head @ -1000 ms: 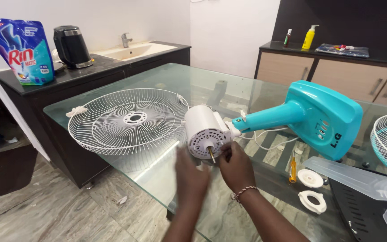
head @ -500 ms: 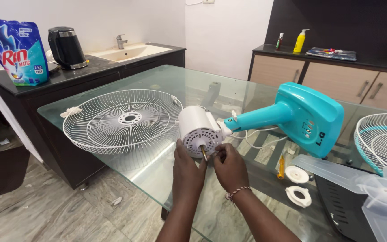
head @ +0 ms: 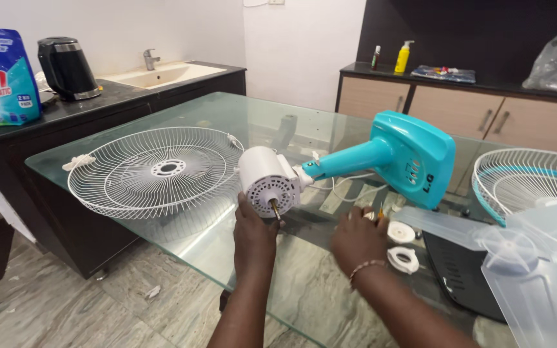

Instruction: The person disassembles a small table fan on a glass table. They remove the front grille, unscrew the central hub to take off the fan blades, and then use a screwdriver to remove screws from the motor housing.

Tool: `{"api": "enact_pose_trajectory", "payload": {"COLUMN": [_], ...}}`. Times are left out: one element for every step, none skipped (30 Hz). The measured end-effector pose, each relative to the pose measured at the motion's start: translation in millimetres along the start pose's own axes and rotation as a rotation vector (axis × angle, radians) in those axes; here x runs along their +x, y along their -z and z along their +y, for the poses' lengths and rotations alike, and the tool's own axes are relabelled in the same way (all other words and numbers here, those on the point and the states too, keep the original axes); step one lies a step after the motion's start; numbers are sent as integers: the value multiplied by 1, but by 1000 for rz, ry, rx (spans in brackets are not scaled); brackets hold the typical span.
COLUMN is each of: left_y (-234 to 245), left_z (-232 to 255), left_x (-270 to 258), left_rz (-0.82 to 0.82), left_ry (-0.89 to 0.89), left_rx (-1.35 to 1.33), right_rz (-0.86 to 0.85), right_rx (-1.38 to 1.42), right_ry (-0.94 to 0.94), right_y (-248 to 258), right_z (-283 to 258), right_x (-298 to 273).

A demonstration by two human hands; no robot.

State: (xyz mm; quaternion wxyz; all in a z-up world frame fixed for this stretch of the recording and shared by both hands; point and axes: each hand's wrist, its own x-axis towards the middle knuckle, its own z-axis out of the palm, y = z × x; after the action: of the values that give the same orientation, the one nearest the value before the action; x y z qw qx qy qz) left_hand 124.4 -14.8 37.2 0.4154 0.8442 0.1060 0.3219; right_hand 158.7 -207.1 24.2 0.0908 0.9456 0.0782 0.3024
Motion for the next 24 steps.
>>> {"api": "enact_pose_trajectory", "payload": {"left_y": [1,1,2,2,2,2,3,3,3,2,1,1,1,1,1,0,-1,-1,-2,-3,-3,-3,-3,-3], "left_z": [0,1,2,2,3,3,2,1,0,0,0,0,-1,-2,-3,-4,-5,-6,-8,-9,-10,-11,-12,-11], "left_x": [-2,-2,-2,-1,-2,-3,-4,-4,-5,-5,-4,-4,-3,-3,-3,-2,-1,0,1,2,4,5,7,9], "left_rz": [-2,-14,-25,-34,-25,-14,-3,-1,1,3,1,-2,-5,-1,4,9,12,16,19,26,33,40,44,48], "left_ry": [2,13,25,38,27,16,6,7,9,10,15,22,29,21,12,4,16,29,43,52,62,71,81,89], "left_rx": [0,0,1,1,-12,-22,-31,-34,-38,-43,-48,-50,-53,-54,-55,-57,-65,-72,-79,-91,-103,-112,-124,-136], "right_rz": [-22,-72,-124,-173,-261,-347,-434,-432,-429,-425,-401,-379,-357,-304,-250,-196,-99,-3,95,135,174,208,274,342], "right_rx": [-48,-85,-121,-158,-172,-182,-192,-191,-189,-190,-176,-160,-145,-95,-45,4,209,415,620,772,924,1077,1185,1293], "right_ry": [2,-12,-26,-36,-57,-76,-94,-94,-93,-93,-93,-92,-92,-89,-87,-85,-132,-178,-223,-333,-445,-560,-542,-523], "right_y": [2,5,9,14,19,25,30,33,36,38,39,39,38,36,34,31,28,26,24,22,21,21,22,23], "right_z": [7,12,16,19,22,24,25,24,23,24,23,22,20,20,20,20,19,17,15,10,1,-9,-17,-26], "right_x": [0,1,1,3,4,4,4,4,3,3,3,3,3,2,0,0,0,1,2,4,6,7,8,8]}}
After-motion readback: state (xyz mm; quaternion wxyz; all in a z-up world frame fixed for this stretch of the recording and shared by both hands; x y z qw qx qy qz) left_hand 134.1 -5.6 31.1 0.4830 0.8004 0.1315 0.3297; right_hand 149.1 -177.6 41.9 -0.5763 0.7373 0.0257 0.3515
